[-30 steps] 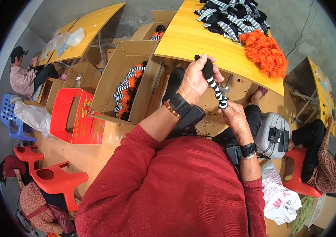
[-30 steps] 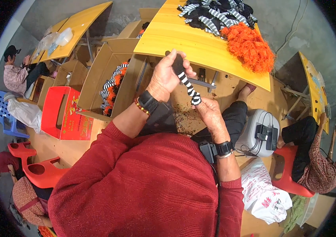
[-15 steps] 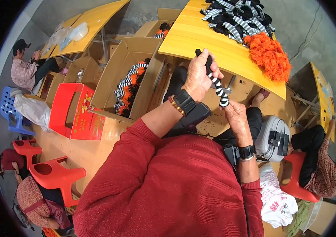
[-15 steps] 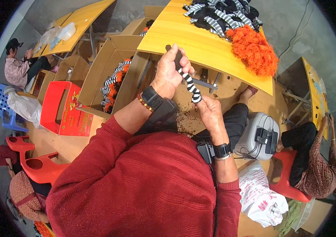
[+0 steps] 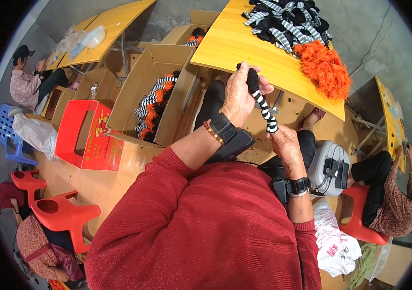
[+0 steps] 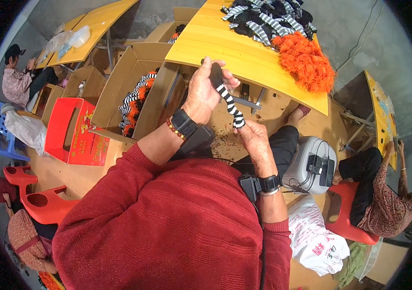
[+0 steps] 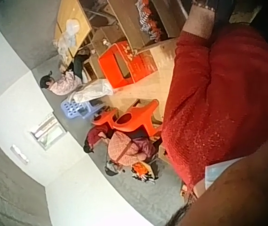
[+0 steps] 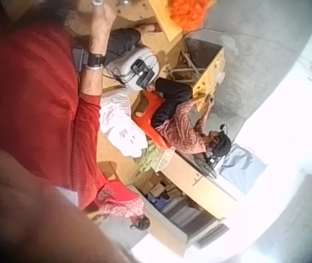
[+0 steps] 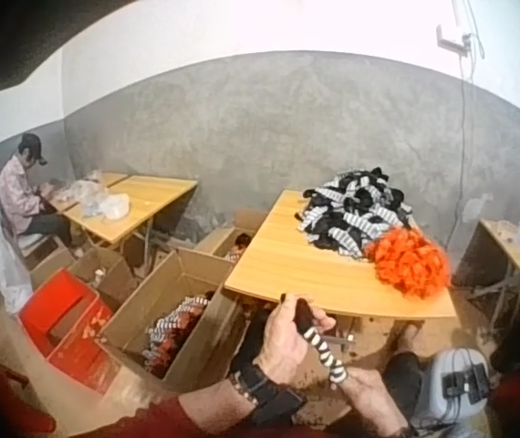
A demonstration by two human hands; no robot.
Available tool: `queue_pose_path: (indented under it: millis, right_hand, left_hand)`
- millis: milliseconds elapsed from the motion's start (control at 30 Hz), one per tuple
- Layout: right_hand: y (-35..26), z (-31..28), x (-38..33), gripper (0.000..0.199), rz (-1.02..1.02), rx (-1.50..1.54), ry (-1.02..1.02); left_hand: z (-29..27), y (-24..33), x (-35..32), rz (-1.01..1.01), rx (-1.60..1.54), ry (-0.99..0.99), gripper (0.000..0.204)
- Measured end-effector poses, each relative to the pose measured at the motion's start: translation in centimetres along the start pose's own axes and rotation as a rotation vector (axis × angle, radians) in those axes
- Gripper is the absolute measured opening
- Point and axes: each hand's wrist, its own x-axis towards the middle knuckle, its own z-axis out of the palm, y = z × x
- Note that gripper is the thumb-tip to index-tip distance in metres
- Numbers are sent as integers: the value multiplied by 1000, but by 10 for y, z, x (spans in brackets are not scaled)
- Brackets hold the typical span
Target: The person assembles small toy-like components by attaching striped tubes to orange pom-pom bases.
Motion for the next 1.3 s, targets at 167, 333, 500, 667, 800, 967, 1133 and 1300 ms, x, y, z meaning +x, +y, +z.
queue_pose_path:
  millis: [167, 333, 500, 667, 800, 967, 1133, 1300]
  right_hand:
    - [4, 1, -2, 22, 40, 195, -27]
    - [5, 11, 2, 23, 76, 249, 23]
    - [9, 29, 25, 24, -35, 379, 97]
    - [7, 11, 11, 23, 40, 319, 12]
    - [8, -13, 2, 24, 61, 197, 13]
    - [5, -27, -6, 23, 49, 68, 21]
    - [1, -18, -11, 22, -40, -70, 47]
    - [8, -22, -13, 23, -171, -159, 105]
  left_hand:
    - [5, -3, 9, -67, -189, 73, 40]
    - [4, -14, 14, -170, -374, 127, 39]
    - [19, -18, 22, -137, -315, 209, 34]
    - [2, -12, 18, -177, -185, 47, 27]
    - [-11, 31, 5, 84, 473, 79, 20]
    - [-4, 57, 5, 132, 609, -231, 29]
    - [-4, 41, 7, -233, 689, -332, 28]
    - [-1, 27, 9, -139, 644, -323, 22]
